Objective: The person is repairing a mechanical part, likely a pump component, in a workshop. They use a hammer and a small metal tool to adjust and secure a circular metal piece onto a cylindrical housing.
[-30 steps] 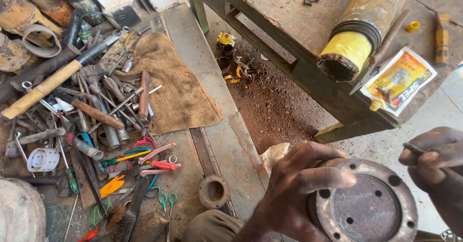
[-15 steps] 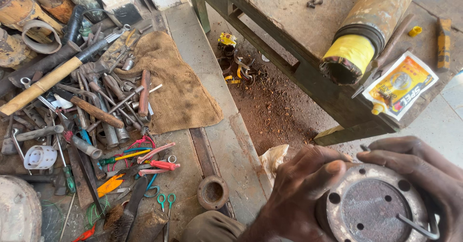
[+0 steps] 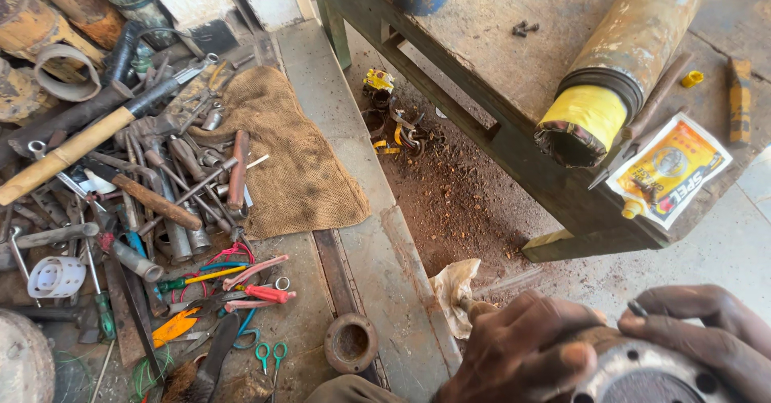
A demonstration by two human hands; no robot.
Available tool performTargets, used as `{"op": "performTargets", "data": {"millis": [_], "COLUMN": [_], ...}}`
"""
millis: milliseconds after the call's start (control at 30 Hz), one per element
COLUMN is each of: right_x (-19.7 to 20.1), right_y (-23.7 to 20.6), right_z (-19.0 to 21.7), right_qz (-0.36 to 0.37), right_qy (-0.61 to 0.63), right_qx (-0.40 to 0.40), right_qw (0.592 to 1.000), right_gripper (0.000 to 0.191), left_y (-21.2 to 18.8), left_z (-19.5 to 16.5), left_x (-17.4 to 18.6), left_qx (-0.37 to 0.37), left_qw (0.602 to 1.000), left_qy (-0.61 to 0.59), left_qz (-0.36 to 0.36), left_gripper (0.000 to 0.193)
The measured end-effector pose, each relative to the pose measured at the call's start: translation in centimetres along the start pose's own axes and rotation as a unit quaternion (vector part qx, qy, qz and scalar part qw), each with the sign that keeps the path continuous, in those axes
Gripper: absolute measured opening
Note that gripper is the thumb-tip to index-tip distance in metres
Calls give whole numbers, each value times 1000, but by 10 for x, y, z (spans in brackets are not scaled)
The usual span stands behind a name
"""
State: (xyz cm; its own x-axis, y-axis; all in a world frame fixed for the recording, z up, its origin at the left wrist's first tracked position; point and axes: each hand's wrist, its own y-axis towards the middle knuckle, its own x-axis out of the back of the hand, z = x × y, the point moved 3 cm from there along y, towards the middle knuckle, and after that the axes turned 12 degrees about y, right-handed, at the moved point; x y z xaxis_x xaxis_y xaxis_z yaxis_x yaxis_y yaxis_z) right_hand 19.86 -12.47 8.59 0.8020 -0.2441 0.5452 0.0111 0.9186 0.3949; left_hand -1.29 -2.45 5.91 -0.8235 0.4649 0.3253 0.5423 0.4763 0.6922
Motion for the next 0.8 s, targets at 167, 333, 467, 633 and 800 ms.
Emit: {"op": "performTargets", "data": {"millis": [167,333,467,633,800], "right_x": [1,4,3,7,6], "right_y": [-42,-85,-91,-96,-111], "right_z": [-38,-113,-120,-120,-129], "right_qz": [27,85,178,168,65], "right_qy": [-57,52,19,109,66], "right_qx": [18,-570,-500,-616,-612], "right_qw": [998,816,847,762,785], "right_gripper": [41,23,26,28,31], "left_y": [-10,-7,-2,3,-3], "left_z": [0,-4,-9,-12,-8], "left_x": [2,-1,2,10,10], "left_qx": [-17,13,53,32,12], "left_qw": [999,997,995,994,997], "left_qy": [16,57,53,73,44], "left_qz": [26,51,64,70,64], "left_gripper": [49,15,17,16,15]}}
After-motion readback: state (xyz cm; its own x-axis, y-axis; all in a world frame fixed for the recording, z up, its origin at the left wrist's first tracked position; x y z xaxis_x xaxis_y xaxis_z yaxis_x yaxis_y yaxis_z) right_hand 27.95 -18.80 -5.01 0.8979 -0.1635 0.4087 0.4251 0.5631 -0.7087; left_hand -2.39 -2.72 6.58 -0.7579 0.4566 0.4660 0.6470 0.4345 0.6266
